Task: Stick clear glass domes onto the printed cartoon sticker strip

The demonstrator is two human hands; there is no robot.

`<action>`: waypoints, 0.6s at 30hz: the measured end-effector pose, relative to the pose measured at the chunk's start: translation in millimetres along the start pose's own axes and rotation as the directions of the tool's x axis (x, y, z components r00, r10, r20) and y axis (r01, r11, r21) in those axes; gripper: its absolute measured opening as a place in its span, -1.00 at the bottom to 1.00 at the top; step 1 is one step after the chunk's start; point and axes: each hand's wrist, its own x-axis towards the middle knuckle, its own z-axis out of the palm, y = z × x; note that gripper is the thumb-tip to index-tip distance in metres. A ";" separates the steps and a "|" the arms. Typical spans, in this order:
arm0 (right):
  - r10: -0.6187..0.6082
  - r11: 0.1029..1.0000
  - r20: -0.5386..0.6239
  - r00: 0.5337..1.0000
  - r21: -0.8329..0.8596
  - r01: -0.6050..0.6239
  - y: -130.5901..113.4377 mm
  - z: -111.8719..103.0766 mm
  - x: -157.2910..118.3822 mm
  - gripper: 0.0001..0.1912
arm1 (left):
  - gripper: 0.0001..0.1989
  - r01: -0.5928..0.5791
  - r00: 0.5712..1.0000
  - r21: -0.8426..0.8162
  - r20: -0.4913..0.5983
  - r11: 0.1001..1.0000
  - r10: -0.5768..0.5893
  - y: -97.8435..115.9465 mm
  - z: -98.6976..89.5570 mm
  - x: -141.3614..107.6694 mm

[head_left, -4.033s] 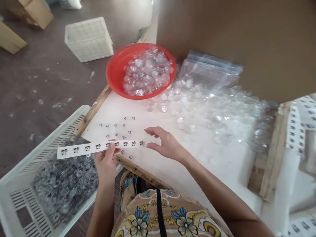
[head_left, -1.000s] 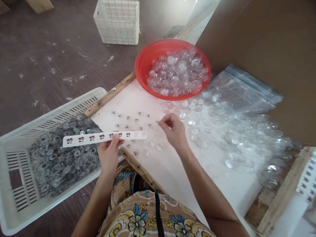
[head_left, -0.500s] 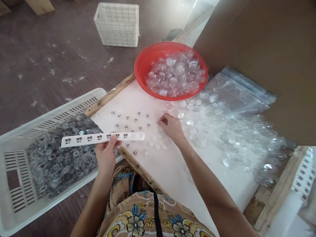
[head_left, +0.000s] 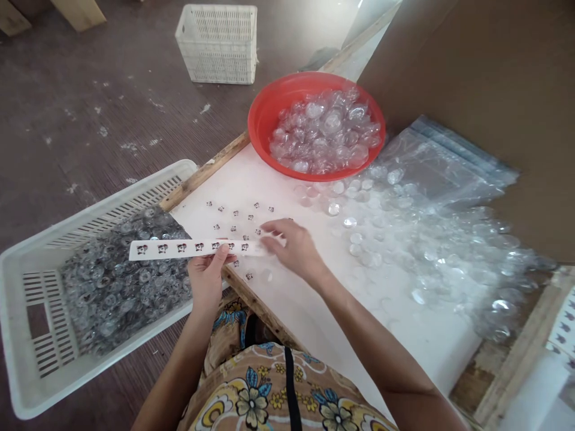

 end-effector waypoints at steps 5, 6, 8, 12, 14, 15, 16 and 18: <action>-0.144 0.989 -0.050 0.988 0.006 0.145 -22.8 29.0 -17.1 -0.90 | -0.76 -0.046 0.998 0.045 0.045 0.998 0.044 -1.4 4.6 -6.4; -0.162 0.987 -0.078 0.984 -0.022 0.161 -23.5 31.6 -19.4 -0.89 | -0.77 -0.050 0.998 0.044 0.049 0.998 0.048 -1.6 5.1 -7.2; -0.194 0.981 -0.122 0.973 -0.009 0.194 -23.1 30.8 -22.0 -0.87 | -0.78 -0.047 0.998 0.040 0.051 0.998 0.045 -1.8 5.2 -7.7; -0.055 0.972 -0.244 0.968 0.210 0.108 -11.9 5.9 -16.9 -0.92 | -0.79 -0.008 1.000 0.014 0.021 1.000 0.008 -0.6 1.2 -2.4; 0.131 0.964 -0.257 0.957 0.259 -0.063 1.1 -10.5 -11.7 -0.94 | -0.79 -0.002 1.000 -0.023 -0.018 1.000 0.002 0.7 -3.4 3.6; 0.217 0.955 -0.230 0.949 0.250 -0.158 8.7 -17.4 -9.6 -0.93 | -0.78 -0.004 0.999 -0.041 -0.039 0.999 0.003 1.4 -6.1 7.0; 0.282 0.945 -0.186 0.941 0.224 -0.239 16.2 -22.6 -8.1 -0.93 | -0.77 -0.009 0.998 -0.056 -0.060 0.998 0.006 2.1 -8.8 10.2; 0.353 0.929 -0.077 0.932 0.147 -0.339 28.6 -27.6 -7.0 -0.93 | -0.74 -0.021 0.996 -0.070 -0.086 0.997 0.015 3.2 -13.4 15.2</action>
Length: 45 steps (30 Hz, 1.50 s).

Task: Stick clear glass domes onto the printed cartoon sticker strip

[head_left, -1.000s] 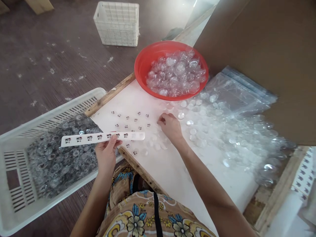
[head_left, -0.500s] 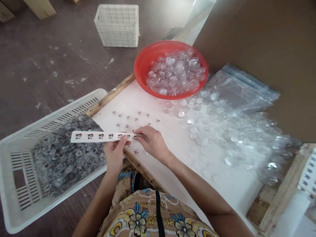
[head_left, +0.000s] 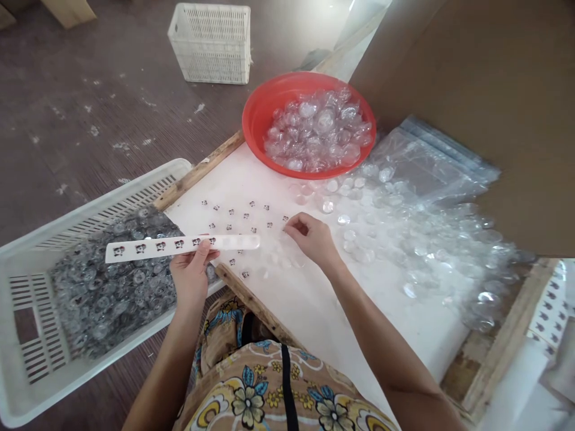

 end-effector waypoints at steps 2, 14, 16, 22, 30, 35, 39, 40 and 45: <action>0.029 0.998 0.063 0.998 -0.066 -0.025 6.8 0.6 1.9 -0.94 | -0.73 -0.006 1.000 -0.005 -0.004 1.000 0.006 0.6 -2.4 2.6; -0.106 0.878 0.001 0.994 -0.469 0.094 11.5 27.4 6.6 -0.92 | -0.77 0.011 1.000 -0.018 0.024 1.000 -0.010 -4.4 -3.4 -1.8; -0.113 0.884 -0.009 0.994 -0.457 0.096 14.4 27.1 9.4 -0.89 | -0.77 0.011 0.999 -0.013 0.036 1.000 -0.011 -3.3 -2.6 -3.0; -0.206 0.909 -0.085 0.975 -0.385 0.158 2.9 26.9 4.4 -0.81 | -0.77 0.027 0.996 0.014 0.088 1.000 -0.029 -4.0 2.8 -12.9; -0.490 0.862 0.166 0.856 -0.053 0.504 -42.0 65.6 -27.3 -0.85 | -0.72 0.010 0.984 0.150 0.173 0.989 -0.037 -11.8 8.7 -21.9; -0.570 0.811 0.077 0.818 -0.107 0.575 -36.6 72.2 -35.6 -0.83 | -0.63 0.053 0.971 0.133 0.225 0.990 -0.082 -12.7 7.1 -21.3; -0.436 0.887 -0.076 0.897 0.132 0.442 -35.7 46.3 -26.7 -0.91 | -0.62 0.099 0.977 0.092 0.182 0.991 -0.114 -10.8 7.0 -18.6; -0.355 0.914 -0.112 0.928 0.170 0.370 -33.8 37.3 -22.4 -0.93 | -0.62 0.101 0.980 0.072 0.164 0.992 -0.112 -9.4 6.2 -16.5; -0.085 0.993 0.064 0.994 0.086 0.079 -11.8 14.0 -10.8 -0.94 | -0.63 0.035 0.999 -0.006 0.029 0.999 -0.035 4.1 -6.2 3.0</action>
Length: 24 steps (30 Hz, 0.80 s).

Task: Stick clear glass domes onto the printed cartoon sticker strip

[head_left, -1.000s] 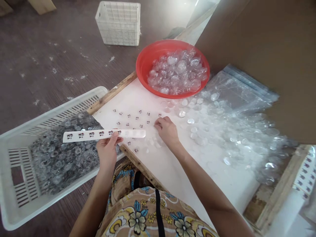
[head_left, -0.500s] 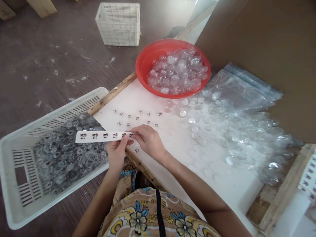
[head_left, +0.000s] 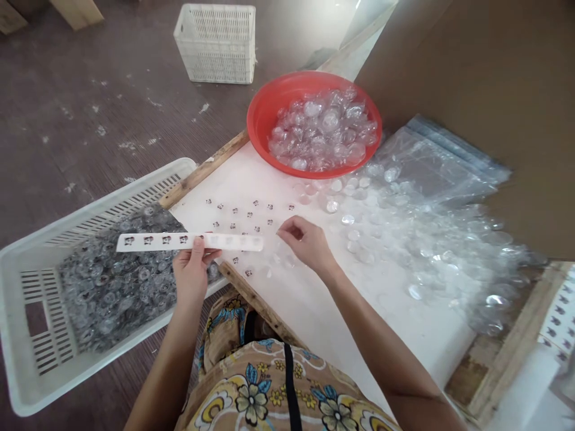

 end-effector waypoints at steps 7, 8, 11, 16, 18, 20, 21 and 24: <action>0.035 0.983 0.218 0.975 -0.186 0.007 3.7 30.0 -6.8 -0.94 | -0.61 -0.123 0.986 -0.068 -0.118 0.990 0.114 22.5 -14.9 17.5; 0.037 0.977 0.237 0.971 -0.213 0.015 1.9 33.7 -6.3 -0.94 | -0.60 -0.127 0.985 -0.068 -0.124 0.990 0.118 23.9 -15.3 17.8; 0.043 0.940 0.270 0.962 -0.336 0.052 -0.6 42.1 -5.7 -0.93 | -0.59 -0.126 0.985 -0.063 -0.131 0.990 0.117 24.0 -16.0 17.2; -0.020 0.827 0.228 0.974 -0.544 0.144 2.8 49.6 -7.9 -0.89 | -0.58 -0.101 0.987 -0.045 -0.133 0.994 0.095 17.2 -18.2 17.3; -0.043 0.804 0.186 0.982 -0.577 0.145 5.4 49.0 -5.7 -0.88 | -0.58 -0.094 0.988 -0.041 -0.128 0.995 0.088 14.9 -18.4 17.7; -0.050 0.799 0.145 0.988 -0.588 0.127 8.5 46.1 -1.0 -0.89 | -0.59 -0.086 0.990 -0.041 -0.120 0.995 0.080 13.3 -17.3 17.4; -0.046 0.803 0.131 0.990 -0.585 0.115 10.1 44.0 1.8 -0.89 | -0.59 -0.080 0.991 -0.040 -0.113 0.996 0.075 12.8 -16.4 17.0; -0.013 0.827 0.097 0.995 -0.558 0.065 12.0 35.8 7.9 -0.79 | -0.59 -0.067 0.994 -0.041 -0.095 0.997 0.063 10.8 -12.5 13.3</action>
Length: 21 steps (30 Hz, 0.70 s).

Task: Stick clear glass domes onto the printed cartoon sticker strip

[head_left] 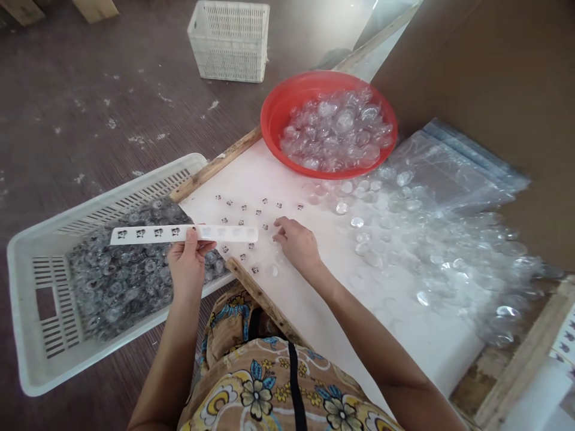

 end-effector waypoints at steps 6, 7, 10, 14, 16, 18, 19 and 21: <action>-0.034 0.958 -0.118 0.992 0.279 0.066 -17.0 -23.2 -9.5 -0.85 | -0.62 0.002 0.990 0.135 0.140 0.991 -0.021 -10.4 8.0 -20.1; -0.078 0.931 -0.125 0.989 0.346 0.117 -24.5 -26.0 -12.2 -0.87 | -0.62 -0.007 0.985 0.166 0.174 0.986 -0.022 -12.7 10.0 -24.6; -0.245 0.846 -0.112 0.963 0.460 0.269 -46.8 -28.2 -17.6 -0.84 | -0.64 -0.034 0.961 0.240 0.274 0.970 -0.034 -18.4 17.4 -37.4; -0.345 0.797 -0.124 0.930 0.486 0.360 -59.1 -22.3 -20.6 -0.83 | -0.59 0.019 0.945 0.173 0.318 0.985 -0.075 -21.2 24.4 -46.8; -0.350 0.811 -0.129 0.928 0.453 0.369 -57.5 -19.9 -22.1 -0.83 | -0.53 0.071 0.942 0.098 0.322 0.993 -0.099 -22.0 25.0 -48.0; -0.352 0.825 -0.124 0.928 0.427 0.370 -54.4 -18.7 -23.6 -0.82 | -0.51 0.095 0.940 0.063 0.324 0.994 -0.110 -23.7 23.7 -48.1; -0.350 0.826 -0.123 0.929 0.427 0.368 -53.0 -18.4 -24.1 -0.81 | -0.51 0.095 0.940 0.069 0.323 0.993 -0.112 -25.0 22.7 -47.9; -0.352 0.815 -0.128 0.927 0.445 0.371 -51.0 -17.4 -24.8 -0.76 | -0.52 0.080 0.942 0.115 0.315 0.990 -0.113 -28.2 20.6 -47.4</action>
